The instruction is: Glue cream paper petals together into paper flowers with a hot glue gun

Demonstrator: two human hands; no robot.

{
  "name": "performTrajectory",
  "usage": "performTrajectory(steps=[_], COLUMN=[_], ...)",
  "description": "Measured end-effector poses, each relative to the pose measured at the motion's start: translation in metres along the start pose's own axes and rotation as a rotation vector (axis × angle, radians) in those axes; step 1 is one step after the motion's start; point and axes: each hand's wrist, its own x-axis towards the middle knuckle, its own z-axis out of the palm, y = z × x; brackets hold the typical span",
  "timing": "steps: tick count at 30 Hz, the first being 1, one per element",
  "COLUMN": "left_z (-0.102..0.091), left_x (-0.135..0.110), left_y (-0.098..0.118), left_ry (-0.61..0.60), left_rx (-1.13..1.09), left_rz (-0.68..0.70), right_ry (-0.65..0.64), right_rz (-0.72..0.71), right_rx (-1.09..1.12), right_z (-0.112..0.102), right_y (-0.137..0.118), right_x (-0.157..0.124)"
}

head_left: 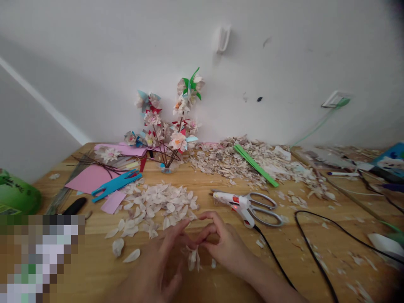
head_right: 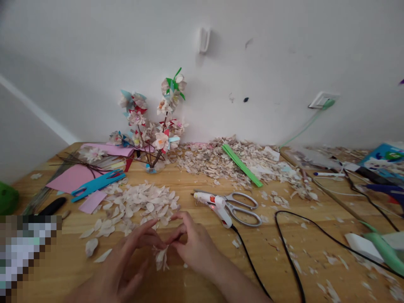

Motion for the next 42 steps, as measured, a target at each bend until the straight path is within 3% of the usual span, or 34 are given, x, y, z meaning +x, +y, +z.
performTrajectory(steps=[7, 15, 18, 22, 26, 30, 42], left_z=[-0.001, 0.005, 0.008, 0.012, 0.021, 0.030, 0.022], left_x=[0.006, 0.006, 0.004, 0.003, 0.009, 0.015, 0.020], left_y=[0.011, 0.008, 0.005, 0.002, -0.014, -0.033, -0.025], left_ry=[0.040, 0.025, 0.051, 0.159, 0.171, 0.175, 0.171], left_rx=[0.080, 0.113, -0.045, -0.500, -0.964, -1.259, -1.375], left_rz=[0.028, 0.025, -0.031, -0.156, -0.167, -0.175, -0.208], right_ry=[-0.015, -0.004, 0.006, -0.023, -0.060, -0.093, -0.126], right_rz=[0.045, 0.080, 0.110, 0.171, 0.190, 0.213, 0.271], right_rx=[0.049, 0.235, 0.333, 0.523, 0.623, 0.678, 0.802], right_z=[0.002, 0.009, 0.008, 0.006, 0.004, 0.004, 0.007], right_y=[0.003, 0.019, 0.020, 0.016, 0.016, 0.023, 0.027], right_x=[0.001, 0.007, 0.009, 0.013, 0.016, 0.019, 0.018])
